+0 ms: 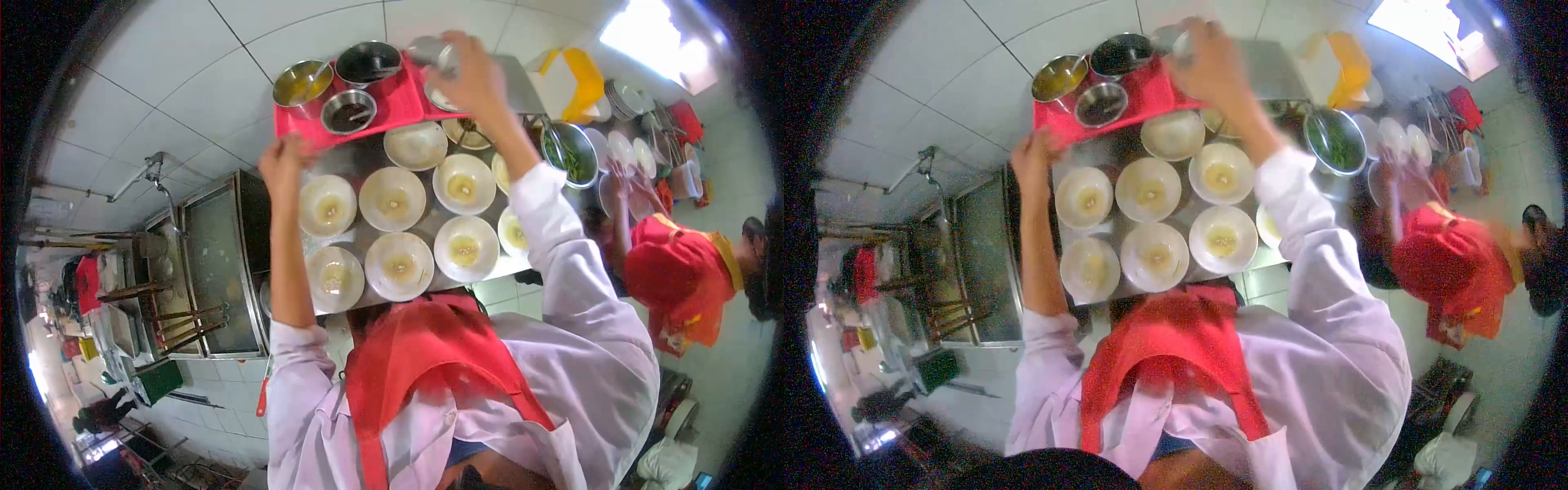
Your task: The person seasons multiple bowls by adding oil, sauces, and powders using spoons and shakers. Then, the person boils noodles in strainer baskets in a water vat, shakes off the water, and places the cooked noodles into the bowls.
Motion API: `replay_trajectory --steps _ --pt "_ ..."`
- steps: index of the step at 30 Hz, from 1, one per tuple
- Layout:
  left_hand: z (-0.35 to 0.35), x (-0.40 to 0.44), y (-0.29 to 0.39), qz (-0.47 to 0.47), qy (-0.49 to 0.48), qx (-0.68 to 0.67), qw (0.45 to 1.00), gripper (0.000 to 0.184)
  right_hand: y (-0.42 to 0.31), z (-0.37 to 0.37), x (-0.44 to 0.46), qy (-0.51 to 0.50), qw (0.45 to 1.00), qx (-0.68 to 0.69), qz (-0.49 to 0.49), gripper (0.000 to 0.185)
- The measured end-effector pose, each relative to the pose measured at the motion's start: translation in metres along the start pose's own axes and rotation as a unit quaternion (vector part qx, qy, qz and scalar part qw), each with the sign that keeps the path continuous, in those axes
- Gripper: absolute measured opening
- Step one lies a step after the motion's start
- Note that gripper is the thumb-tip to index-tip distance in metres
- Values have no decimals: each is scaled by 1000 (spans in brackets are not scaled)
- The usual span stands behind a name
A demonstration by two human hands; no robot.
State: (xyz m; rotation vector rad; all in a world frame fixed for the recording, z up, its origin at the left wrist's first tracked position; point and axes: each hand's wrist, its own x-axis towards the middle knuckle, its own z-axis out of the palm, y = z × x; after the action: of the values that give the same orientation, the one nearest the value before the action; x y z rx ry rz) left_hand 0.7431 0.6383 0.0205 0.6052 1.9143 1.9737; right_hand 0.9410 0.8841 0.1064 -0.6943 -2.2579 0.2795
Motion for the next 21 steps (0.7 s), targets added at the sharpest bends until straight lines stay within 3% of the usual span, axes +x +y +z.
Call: replay_trajectory --steps 3,4,6,7,9,11,13,15,16,18,20,21 --pt "-4 69 0 3 58 5 998 38 80 28 68 -70 994 -76 31 60" --pt "-1 82 7 -37 71 60 995 37 98 41 80 -67 995 -72 25 60" --pt "-5 127 -5 -74 92 113 986 37 122 63 97 -176 974 -99 106 66" --pt "-18 162 -43 -11 16 241 970 36 129 69 98 -177 974 -96 100 66" --pt "-25 176 -57 45 -56 364 929 36 138 80 98 -218 968 -75 96 67" --pt "-7 157 -31 -15 41 330 943 33 140 85 96 -212 971 -86 73 68" --pt "-5 154 -24 -22 41 319 947 33 137 94 86 -211 971 -96 55 68" --pt "-2 154 -23 -13 34 301 953 33 134 97 86 -129 969 -200 62 61" --pt "-2 152 -24 -37 24 234 971 33 128 94 83 -129 968 -203 66 61" --pt "-3 159 -31 -59 7 165 985 33 106 96 79 37 971 -218 -92 48" --pt "-9 173 -51 -119 3 21 993 37 68 105 82 -115 990 -85 11 39" --pt "-6 166 -46 -119 0 23 993 37 65 124 86 -225 972 -31 66 35"
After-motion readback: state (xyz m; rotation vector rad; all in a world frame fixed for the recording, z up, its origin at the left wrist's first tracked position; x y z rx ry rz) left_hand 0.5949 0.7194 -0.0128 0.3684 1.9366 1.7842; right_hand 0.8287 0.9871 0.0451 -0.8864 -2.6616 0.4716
